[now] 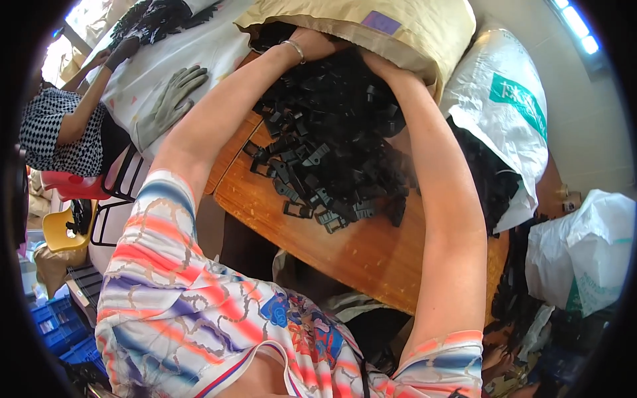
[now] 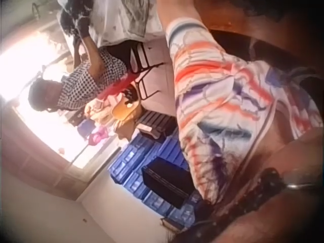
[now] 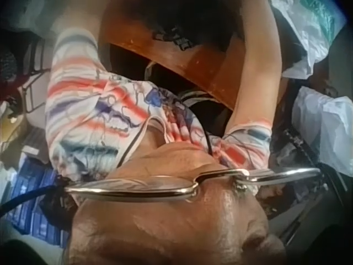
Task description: Sorting and inspecting small black plastic components at a workshop table.
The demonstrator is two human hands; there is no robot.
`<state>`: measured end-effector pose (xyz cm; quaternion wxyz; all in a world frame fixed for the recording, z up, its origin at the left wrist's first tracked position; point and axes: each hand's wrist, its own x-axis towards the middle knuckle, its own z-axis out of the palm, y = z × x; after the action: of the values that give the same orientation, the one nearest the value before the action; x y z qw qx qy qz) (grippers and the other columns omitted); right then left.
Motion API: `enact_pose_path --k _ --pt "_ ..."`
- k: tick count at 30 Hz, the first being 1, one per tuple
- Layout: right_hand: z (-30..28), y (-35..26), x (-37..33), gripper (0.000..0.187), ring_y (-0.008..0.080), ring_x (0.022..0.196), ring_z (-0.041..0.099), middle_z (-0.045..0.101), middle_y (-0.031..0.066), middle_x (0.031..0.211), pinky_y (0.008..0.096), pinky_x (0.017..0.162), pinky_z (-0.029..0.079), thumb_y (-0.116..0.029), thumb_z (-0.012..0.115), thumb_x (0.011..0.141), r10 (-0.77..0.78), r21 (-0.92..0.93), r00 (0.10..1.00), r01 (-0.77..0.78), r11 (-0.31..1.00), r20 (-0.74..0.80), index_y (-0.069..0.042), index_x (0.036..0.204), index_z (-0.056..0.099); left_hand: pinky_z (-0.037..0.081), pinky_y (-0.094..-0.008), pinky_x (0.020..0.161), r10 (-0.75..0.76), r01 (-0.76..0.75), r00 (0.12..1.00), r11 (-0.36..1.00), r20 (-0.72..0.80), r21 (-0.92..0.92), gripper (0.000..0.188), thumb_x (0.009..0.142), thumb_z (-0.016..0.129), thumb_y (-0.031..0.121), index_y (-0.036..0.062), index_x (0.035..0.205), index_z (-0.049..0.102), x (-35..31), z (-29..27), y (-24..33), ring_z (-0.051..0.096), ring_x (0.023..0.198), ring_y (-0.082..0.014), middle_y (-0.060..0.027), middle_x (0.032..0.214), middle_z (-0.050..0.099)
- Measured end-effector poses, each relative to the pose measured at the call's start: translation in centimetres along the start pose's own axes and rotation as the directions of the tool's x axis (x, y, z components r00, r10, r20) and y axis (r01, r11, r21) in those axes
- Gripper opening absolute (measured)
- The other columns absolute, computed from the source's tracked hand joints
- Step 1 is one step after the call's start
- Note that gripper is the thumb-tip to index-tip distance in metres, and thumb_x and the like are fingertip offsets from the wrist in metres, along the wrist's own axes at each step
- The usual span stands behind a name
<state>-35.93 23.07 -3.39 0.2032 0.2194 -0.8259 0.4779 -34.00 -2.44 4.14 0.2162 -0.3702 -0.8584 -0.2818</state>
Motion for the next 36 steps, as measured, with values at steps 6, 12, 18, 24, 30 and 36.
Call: enact_pose_path --k 6,12,18,24,30,36 --pt "4.0 -18.6 -2.2 0.053 0.0363 0.126 0.05 0.055 0.0181 0.136 0.0434 0.104 0.041 -0.041 0.062 0.089 0.147 -0.653 0.966 0.028 0.757 0.211 -0.01 0.132 0.057 0.042 -0.0439 0.101 -0.282 0.156 0.828 0.946 0.485 0.285 0.067 0.085 0.057 0.063 0.0081 0.123 0.063 -3.2 -4.1 0.6 0.062 0.111 -0.0322 -0.016 0.115 0.068" --pt "2.9 -23.1 -6.2 0.047 0.0414 0.102 0.061 0.062 0.021 0.116 0.0467 0.088 0.05 -0.036 0.072 0.082 0.258 -0.807 0.948 -0.001 0.591 0.188 -0.001 0.112 0.064 0.037 -0.0461 0.107 0.076 -0.099 0.989 0.978 0.126 0.182 0.06 0.08 0.068 0.051 0.0168 0.129 0.058 -6.4 -3.7 2.6 0.055 0.122 -0.0287 -0.0115 0.124 0.064" --pt "1.4 -23.8 -12.1 0.048 0.034 0.121 0.052 0.055 0.0143 0.127 0.0429 0.101 0.043 -0.019 0.078 0.074 -0.039 -0.744 0.975 0.194 0.639 0.22 -0.004 0.117 0.063 0.035 -0.0451 0.11 0.179 -0.198 0.974 0.97 0.136 0.143 0.065 0.074 0.071 0.011 0.0197 0.136 0.051 -9.7 -3.9 8.4 0.05 0.126 -0.0293 -0.0095 0.13 0.057" --pt "-0.5 -24.7 -17.6 0.05 0.0316 0.124 0.05 0.053 0.0141 0.13 0.0415 0.098 0.045 -0.01 0.078 0.065 -0.15 -0.72 0.98 0.199 0.664 0.132 -0.007 0.114 0.065 0.043 -0.0419 0.103 0.26 -0.26 0.966 0.966 0.0 -0.007 0.056 0.075 0.061 -0.001 0.0141 0.129 0.057 -11.0 -2.9 12.0 0.054 0.121 -0.0297 -0.0108 0.129 0.058" --pt "-3.1 -24.5 -23.5 0.048 0.0327 0.113 0.056 0.057 0.011 0.121 0.0416 0.092 0.05 -0.005 0.077 0.068 0.059 -0.714 0.997 -0.006 0.7 0.049 -0.008 0.114 0.066 0.047 -0.0417 0.097 0.247 -0.248 0.968 0.969 -0.037 -0.012 0.049 0.072 0.057 -0.005 0.0119 0.117 0.064 -12.5 -1.2 16.3 0.054 0.119 -0.0321 -0.0113 0.125 0.059" --pt "-5.4 -25.1 -28.1 0.041 0.0327 0.101 0.061 0.06 0.0105 0.11 0.0407 0.085 0.052 -0.009 0.078 0.073 0.227 -0.666 0.972 -0.21 0.716 -0.062 -0.008 0.113 0.066 0.044 -0.0427 0.103 0.351 -0.357 0.929 0.934 0.12 0.034 0.036 0.072 0.06 -0.003 0.0121 0.103 0.07 -13.1 -1.0 18.5 0.05 0.126 -0.0325 -0.0076 0.123 0.062"
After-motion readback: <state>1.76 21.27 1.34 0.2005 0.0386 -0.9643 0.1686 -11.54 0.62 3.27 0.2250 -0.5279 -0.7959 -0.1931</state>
